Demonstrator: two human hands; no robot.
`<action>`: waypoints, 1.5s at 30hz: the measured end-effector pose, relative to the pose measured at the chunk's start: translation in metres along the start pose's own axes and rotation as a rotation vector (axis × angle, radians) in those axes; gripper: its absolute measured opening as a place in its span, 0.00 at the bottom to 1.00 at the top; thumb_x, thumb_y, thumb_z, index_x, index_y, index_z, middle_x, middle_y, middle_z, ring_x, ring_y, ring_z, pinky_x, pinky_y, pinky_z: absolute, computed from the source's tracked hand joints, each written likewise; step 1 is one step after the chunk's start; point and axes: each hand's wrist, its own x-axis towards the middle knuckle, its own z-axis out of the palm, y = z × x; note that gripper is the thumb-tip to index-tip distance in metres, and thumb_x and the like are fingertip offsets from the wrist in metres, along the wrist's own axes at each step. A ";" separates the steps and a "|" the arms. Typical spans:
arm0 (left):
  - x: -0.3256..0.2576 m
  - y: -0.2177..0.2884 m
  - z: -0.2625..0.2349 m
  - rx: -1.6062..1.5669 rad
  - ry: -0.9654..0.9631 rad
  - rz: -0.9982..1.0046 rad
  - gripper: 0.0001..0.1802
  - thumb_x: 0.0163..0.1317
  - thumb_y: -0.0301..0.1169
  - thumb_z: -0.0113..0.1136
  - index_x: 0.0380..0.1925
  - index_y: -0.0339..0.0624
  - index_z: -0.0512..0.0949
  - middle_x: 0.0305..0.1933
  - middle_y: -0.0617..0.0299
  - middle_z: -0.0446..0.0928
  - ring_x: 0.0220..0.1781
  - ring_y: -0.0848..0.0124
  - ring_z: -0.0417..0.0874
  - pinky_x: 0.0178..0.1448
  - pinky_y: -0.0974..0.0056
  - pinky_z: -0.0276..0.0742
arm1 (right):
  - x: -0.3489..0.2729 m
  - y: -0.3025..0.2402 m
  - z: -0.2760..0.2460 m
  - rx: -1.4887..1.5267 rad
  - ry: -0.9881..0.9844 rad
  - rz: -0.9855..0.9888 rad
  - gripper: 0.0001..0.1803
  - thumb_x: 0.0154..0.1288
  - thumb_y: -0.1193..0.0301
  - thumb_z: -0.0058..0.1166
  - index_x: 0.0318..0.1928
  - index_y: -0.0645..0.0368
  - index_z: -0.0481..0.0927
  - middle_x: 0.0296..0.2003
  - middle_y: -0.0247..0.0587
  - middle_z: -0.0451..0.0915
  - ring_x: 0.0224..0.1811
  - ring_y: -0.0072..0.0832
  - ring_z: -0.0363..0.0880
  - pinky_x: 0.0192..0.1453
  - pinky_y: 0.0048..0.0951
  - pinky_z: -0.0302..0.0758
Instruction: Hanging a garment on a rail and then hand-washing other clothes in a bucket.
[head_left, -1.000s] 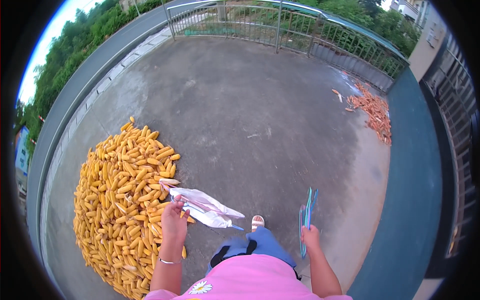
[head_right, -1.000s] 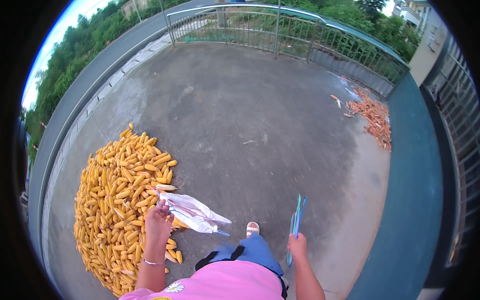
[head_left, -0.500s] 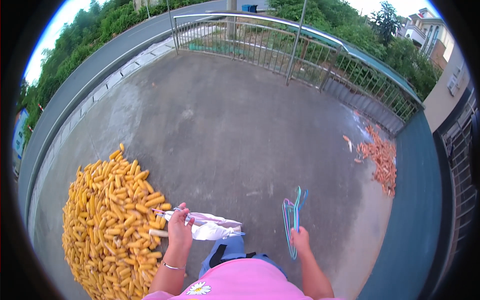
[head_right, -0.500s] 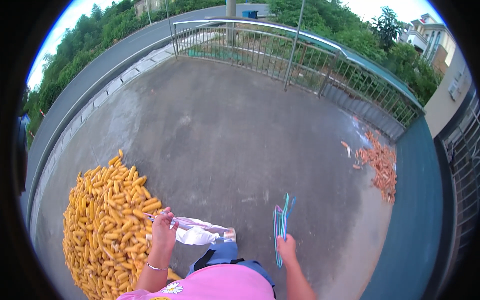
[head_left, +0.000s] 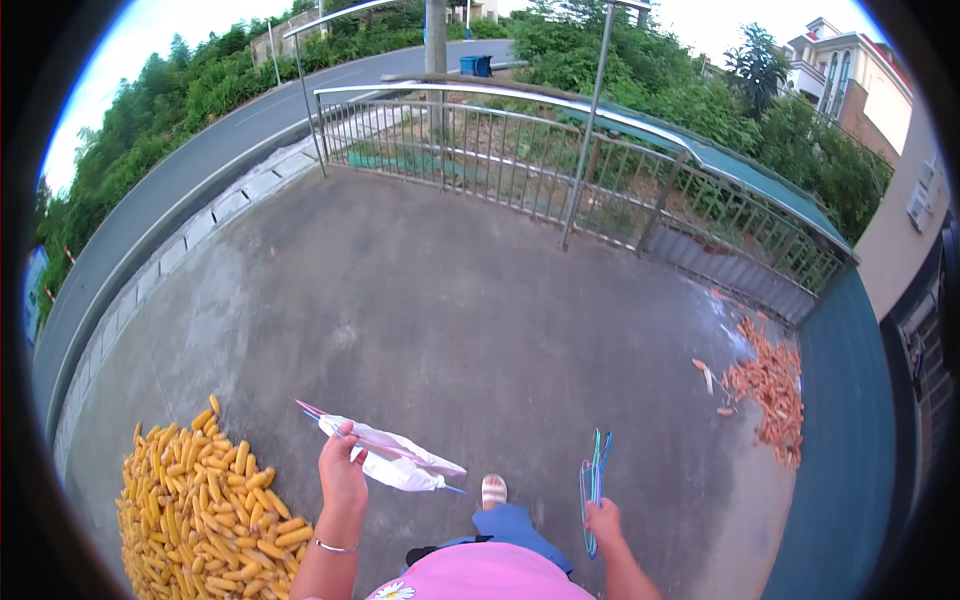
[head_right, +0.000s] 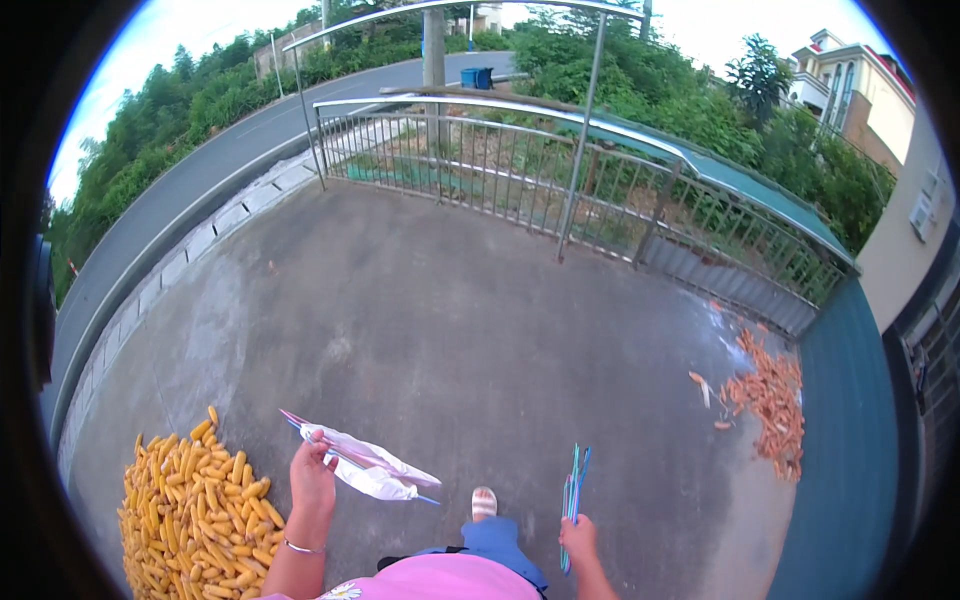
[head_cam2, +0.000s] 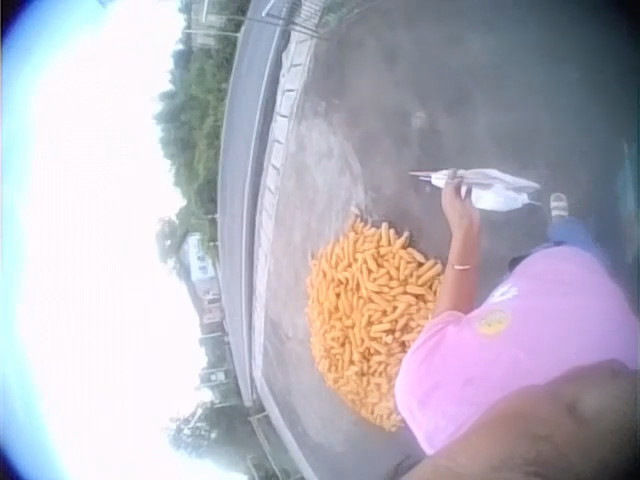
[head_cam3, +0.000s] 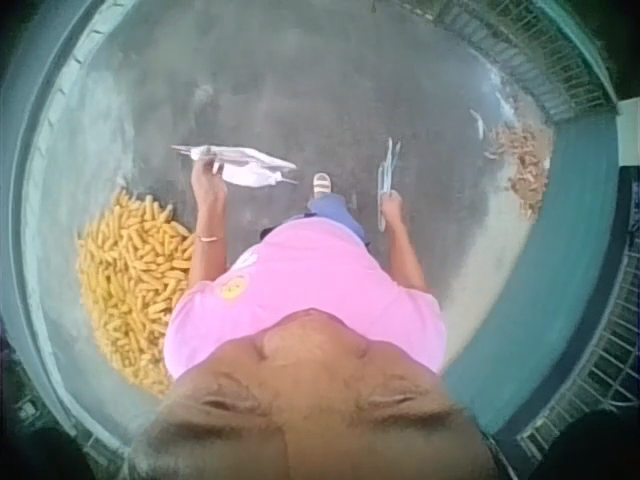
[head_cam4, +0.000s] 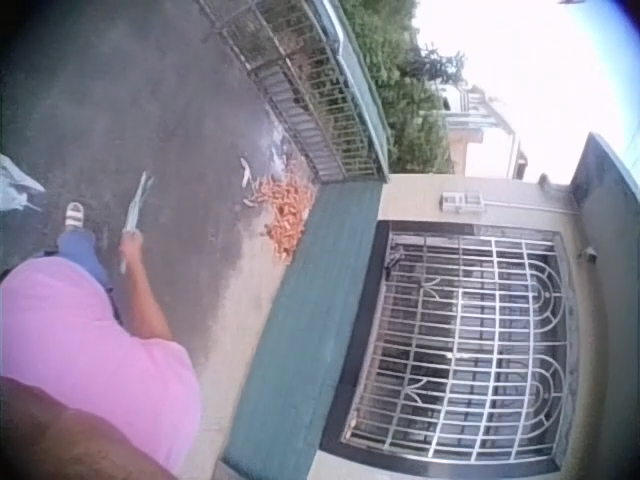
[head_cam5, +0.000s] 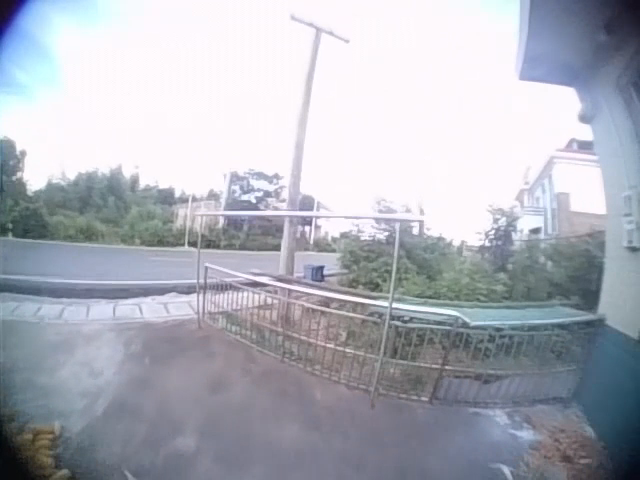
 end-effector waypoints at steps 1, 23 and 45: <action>0.023 0.000 0.013 -0.001 -0.001 0.012 0.16 0.53 0.28 0.49 0.44 0.41 0.72 0.45 0.67 0.70 0.45 0.76 0.67 0.48 0.66 0.60 | 0.027 -0.025 0.011 0.005 -0.007 -0.008 0.08 0.59 0.70 0.48 0.25 0.60 0.69 0.15 0.32 0.68 0.12 0.20 0.66 0.15 0.26 0.62; 0.502 0.016 0.333 -0.022 -0.147 -0.214 0.14 0.54 0.32 0.47 0.40 0.41 0.72 0.32 0.67 0.72 0.40 0.75 0.70 0.47 0.63 0.64 | 0.474 -0.437 0.234 -0.009 -0.298 -0.121 0.08 0.60 0.71 0.49 0.25 0.59 0.70 0.15 0.32 0.70 0.13 0.19 0.67 0.17 0.23 0.63; 0.962 0.115 0.597 0.255 -0.247 0.185 0.10 0.65 0.31 0.44 0.26 0.42 0.70 0.27 0.68 0.69 0.31 0.78 0.70 0.41 0.71 0.67 | 0.890 -0.804 0.380 0.077 -0.282 -0.230 0.09 0.61 0.71 0.48 0.25 0.59 0.68 0.15 0.32 0.68 0.12 0.19 0.65 0.14 0.22 0.61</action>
